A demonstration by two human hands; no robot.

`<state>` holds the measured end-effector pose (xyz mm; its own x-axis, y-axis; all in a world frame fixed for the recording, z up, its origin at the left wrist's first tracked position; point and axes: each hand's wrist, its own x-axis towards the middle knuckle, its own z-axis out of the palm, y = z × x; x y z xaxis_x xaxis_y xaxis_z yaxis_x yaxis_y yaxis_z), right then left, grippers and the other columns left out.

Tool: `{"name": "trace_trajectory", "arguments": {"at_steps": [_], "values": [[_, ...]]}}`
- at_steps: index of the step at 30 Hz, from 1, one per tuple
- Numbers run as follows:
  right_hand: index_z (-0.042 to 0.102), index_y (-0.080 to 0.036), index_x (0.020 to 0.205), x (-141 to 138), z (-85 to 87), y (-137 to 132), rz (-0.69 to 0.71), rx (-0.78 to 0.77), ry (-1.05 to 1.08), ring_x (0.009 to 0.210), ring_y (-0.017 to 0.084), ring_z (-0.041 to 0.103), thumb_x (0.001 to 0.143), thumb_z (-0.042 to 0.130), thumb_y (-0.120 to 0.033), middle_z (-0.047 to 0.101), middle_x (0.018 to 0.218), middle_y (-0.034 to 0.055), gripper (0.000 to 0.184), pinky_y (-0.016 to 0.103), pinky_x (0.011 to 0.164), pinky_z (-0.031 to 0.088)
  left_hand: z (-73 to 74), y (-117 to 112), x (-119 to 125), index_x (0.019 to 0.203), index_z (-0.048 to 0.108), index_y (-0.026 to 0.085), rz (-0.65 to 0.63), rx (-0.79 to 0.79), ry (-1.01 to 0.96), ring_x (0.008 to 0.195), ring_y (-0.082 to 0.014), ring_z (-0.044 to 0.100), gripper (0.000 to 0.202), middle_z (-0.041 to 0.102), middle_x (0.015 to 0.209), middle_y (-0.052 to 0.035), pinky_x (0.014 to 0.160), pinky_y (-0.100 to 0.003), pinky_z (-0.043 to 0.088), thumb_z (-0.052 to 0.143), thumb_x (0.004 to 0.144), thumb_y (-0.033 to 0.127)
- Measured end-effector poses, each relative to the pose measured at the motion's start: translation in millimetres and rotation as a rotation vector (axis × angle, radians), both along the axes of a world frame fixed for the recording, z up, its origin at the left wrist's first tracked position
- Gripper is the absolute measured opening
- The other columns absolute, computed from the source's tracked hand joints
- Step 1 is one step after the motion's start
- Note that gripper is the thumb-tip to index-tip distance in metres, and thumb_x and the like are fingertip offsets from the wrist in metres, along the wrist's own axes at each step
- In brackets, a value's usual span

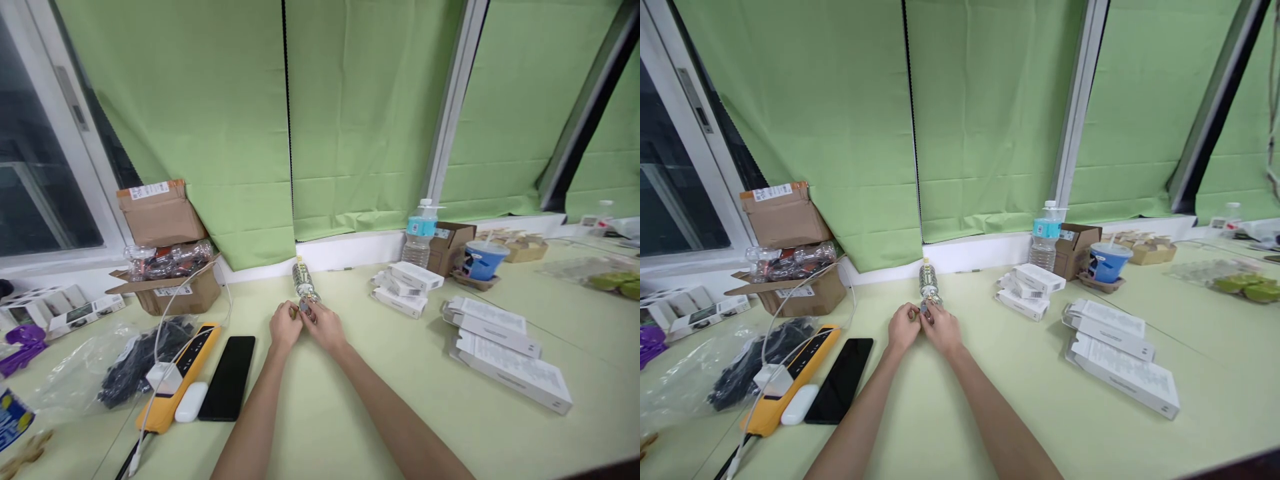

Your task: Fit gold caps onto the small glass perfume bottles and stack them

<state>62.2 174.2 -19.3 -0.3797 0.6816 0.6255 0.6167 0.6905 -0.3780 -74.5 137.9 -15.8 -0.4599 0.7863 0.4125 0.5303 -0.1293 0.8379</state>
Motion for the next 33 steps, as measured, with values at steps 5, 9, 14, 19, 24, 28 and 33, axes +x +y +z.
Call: {"name": "trace_trajectory", "arguments": {"at_steps": [5,9,14,19,24,28,33], "values": [[0.066,-0.03,0.114,0,4.1,-2,-0.069,-0.132,-0.156,0.073,0.02,0.067,0.089,0.056,-0.03,0.074,0.087,0.0023,0.026,0.026,0.061,0.039,0.0,2,0,0.071,0.066,0.025,-0.017,0.021,-0.095,0.067,-0.0173,0.051,0.007,0.057,0.068,-0.001,0.061,-0.024,0.029,0.068,0.07,0.017],[0.071,-0.026,0.097,-2,4.7,-2,-0.124,-0.195,-0.228,0.076,0.022,0.068,0.091,0.055,-0.043,0.074,0.086,0.006,0.024,0.026,0.061,0.036,0.1,6,-7,0.074,0.067,0.021,-0.11,0.16,-0.48,0.065,-0.0143,0.053,0.007,0.061,0.073,-0.0016,0.058,-0.023,0.033,0.068,0.071,0.028],[0.069,-0.029,0.108,-2,2.4,1,-0.097,-0.227,-0.18,0.076,0.022,0.068,0.088,0.059,-0.05,0.075,0.085,0.0031,0.031,0.026,0.061,0.036,-1.2,9,-23,0.084,0.063,0.017,-0.123,0.202,-0.773,0.043,-0.0044,0.034,0.03,0.051,0.069,0.0024,0.043,-0.019,0.021,0.064,0.072,0.045],[0.066,-0.031,0.115,-1,1.8,2,-0.044,-0.224,-0.128,0.071,0.02,0.068,0.089,0.059,-0.044,0.073,0.077,-0.0009,0.029,0.025,0.061,0.036,-3.3,10,-22,0.087,0.064,0.016,-0.221,0.19,-0.788,0.043,-0.0027,0.03,0.044,0.052,0.071,0.0016,0.041,-0.018,0.018,0.065,0.074,0.058],[0.062,-0.03,0.118,0,2.8,-1,0.042,-0.215,-0.08,0.07,0.018,0.067,0.091,0.057,-0.037,0.071,0.072,-0.0034,0.029,0.024,0.061,0.036,-2.5,11,-17,0.09,0.067,0.014,-0.296,0.169,-0.72,0.045,-0.0041,0.031,0.063,0.055,0.071,-0.001,0.042,-0.02,0.02,0.054,0.077,0.074],[0.063,-0.025,0.108,-1,3.1,-5,0.046,-0.171,-0.056,0.065,0.017,0.064,0.093,0.053,-0.037,0.069,0.068,-0.0031,0.021,0.023,0.062,0.035,-1.6,11,-16,0.091,0.068,0.013,-0.306,0.162,-0.648,0.046,-0.0063,0.035,0.073,0.058,0.071,-0.0028,0.044,-0.021,0.025,0.043,0.079,0.08],[0.064,-0.023,0.076,-2,5.3,-9,0.048,-0.108,-0.161,0.063,0.015,0.062,0.095,0.051,-0.04,0.07,0.069,0.0001,0.029,0.024,0.061,0.031,-2.3,10,-16,0.094,0.068,0.013,-0.308,0.147,-0.607,0.047,-0.0076,0.038,0.075,0.061,0.072,-0.0041,0.044,-0.022,0.027,0.039,0.081,0.081]]}}
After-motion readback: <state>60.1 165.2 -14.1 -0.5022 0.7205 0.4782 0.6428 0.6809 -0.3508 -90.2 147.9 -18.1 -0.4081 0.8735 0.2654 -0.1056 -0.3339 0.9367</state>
